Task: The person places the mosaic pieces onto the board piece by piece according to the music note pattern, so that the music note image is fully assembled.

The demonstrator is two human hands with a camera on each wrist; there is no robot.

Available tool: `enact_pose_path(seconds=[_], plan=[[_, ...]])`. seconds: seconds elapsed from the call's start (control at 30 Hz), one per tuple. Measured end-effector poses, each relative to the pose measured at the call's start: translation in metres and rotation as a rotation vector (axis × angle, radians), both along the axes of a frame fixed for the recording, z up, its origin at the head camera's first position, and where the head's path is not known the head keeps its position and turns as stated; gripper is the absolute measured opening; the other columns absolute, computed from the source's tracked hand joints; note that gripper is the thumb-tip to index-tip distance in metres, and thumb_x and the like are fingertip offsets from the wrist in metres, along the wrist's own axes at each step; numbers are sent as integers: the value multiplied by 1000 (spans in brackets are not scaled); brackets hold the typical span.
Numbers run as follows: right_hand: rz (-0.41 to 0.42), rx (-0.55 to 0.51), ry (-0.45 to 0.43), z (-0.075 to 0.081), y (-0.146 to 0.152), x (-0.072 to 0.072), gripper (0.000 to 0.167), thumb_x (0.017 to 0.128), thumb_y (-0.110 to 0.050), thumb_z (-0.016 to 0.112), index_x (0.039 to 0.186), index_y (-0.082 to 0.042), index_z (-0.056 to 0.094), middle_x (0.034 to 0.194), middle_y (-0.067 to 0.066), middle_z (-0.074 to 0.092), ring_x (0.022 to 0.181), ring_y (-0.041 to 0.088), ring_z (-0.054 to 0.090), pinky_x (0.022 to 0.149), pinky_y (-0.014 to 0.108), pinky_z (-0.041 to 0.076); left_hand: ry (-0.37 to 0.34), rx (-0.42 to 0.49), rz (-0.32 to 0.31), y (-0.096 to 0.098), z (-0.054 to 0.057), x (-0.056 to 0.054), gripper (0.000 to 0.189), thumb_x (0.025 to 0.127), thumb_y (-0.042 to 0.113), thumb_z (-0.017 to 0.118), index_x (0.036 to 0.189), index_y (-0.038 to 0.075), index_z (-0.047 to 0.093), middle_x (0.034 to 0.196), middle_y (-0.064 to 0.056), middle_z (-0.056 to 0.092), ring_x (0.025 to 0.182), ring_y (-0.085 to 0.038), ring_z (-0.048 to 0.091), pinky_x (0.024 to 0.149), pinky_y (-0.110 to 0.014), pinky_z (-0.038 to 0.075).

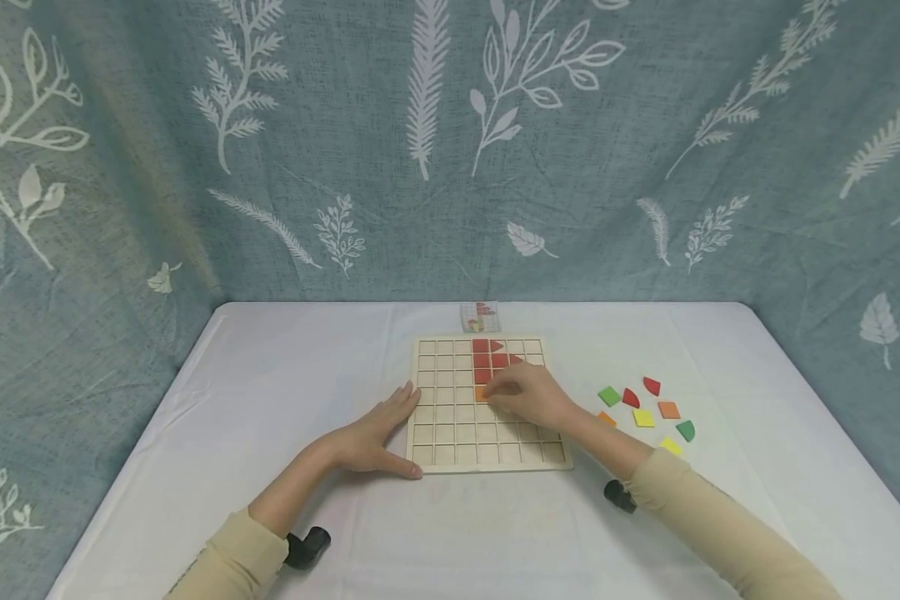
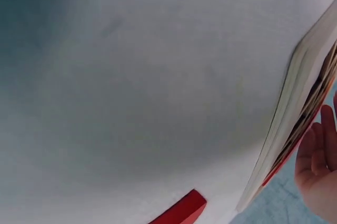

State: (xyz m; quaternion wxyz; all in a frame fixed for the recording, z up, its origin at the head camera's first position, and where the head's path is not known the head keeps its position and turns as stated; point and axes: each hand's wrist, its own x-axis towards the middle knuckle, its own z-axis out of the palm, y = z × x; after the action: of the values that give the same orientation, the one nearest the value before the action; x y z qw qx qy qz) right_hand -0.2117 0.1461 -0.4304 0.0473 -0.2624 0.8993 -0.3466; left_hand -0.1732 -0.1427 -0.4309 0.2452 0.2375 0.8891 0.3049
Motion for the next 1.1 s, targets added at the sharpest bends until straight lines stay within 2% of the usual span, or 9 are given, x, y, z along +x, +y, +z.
enact_pose_path(seconds=[0.17,0.3,0.43,0.53,0.67,0.73,0.9,1.0,1.1], plan=[[-64,-31,-74,2,15,8,15,91,-18,70,104,-14,75,103,-6,71,99,16,65,87,37,53,-3,-6,6,1,0,-1,117,74,46,82,156,2,11,162,-16,0,149,-32,-1,119,-49,6],[-166,-28,-121,2,39,14,19,90,-22,71,108,-16,75,107,-2,70,98,19,64,83,37,54,-6,-12,9,1,0,-1,117,74,47,81,156,2,10,162,-16,-1,149,-32,-1,119,-49,6],[-287,4,-156,2,70,20,20,90,-21,71,109,-16,74,111,4,68,92,22,64,73,33,54,-8,-12,11,1,0,-2,117,74,47,81,156,2,10,163,-16,-1,149,-32,-2,119,-50,6],[-355,44,-138,3,93,24,22,90,-18,70,111,-12,73,114,8,67,92,24,63,73,35,54,-7,-8,8,1,0,-2,117,74,46,82,156,2,10,162,-16,0,149,-32,-1,119,-50,6],[-413,82,-69,4,117,29,22,90,-12,69,111,-7,72,115,11,68,102,29,61,84,43,53,-5,-8,8,1,1,-2,118,74,46,82,156,2,10,162,-17,0,149,-33,-1,119,-50,6],[-433,89,-49,5,124,31,22,89,-10,69,111,-5,72,111,12,69,99,30,60,83,45,52,-3,-9,11,1,1,-2,118,74,47,82,156,2,10,162,-17,1,149,-32,-1,119,-50,6],[-457,140,-25,5,135,32,22,88,-12,72,108,-3,72,103,13,69,94,31,60,81,47,52,-6,-6,11,1,1,-2,117,74,46,82,156,2,10,163,-16,1,149,-32,-1,119,-50,6],[-471,170,-33,5,136,32,25,86,-14,74,108,-1,71,105,16,69,98,35,59,84,51,52,-9,-1,7,0,1,-2,117,75,46,82,156,2,10,163,-16,0,149,-32,-2,119,-50,6],[-489,196,-46,4,137,32,30,85,-18,76,109,-1,70,104,16,69,96,34,59,83,49,53,-9,0,5,0,1,-2,117,75,46,82,156,2,9,163,-16,0,149,-32,-2,119,-50,6]])
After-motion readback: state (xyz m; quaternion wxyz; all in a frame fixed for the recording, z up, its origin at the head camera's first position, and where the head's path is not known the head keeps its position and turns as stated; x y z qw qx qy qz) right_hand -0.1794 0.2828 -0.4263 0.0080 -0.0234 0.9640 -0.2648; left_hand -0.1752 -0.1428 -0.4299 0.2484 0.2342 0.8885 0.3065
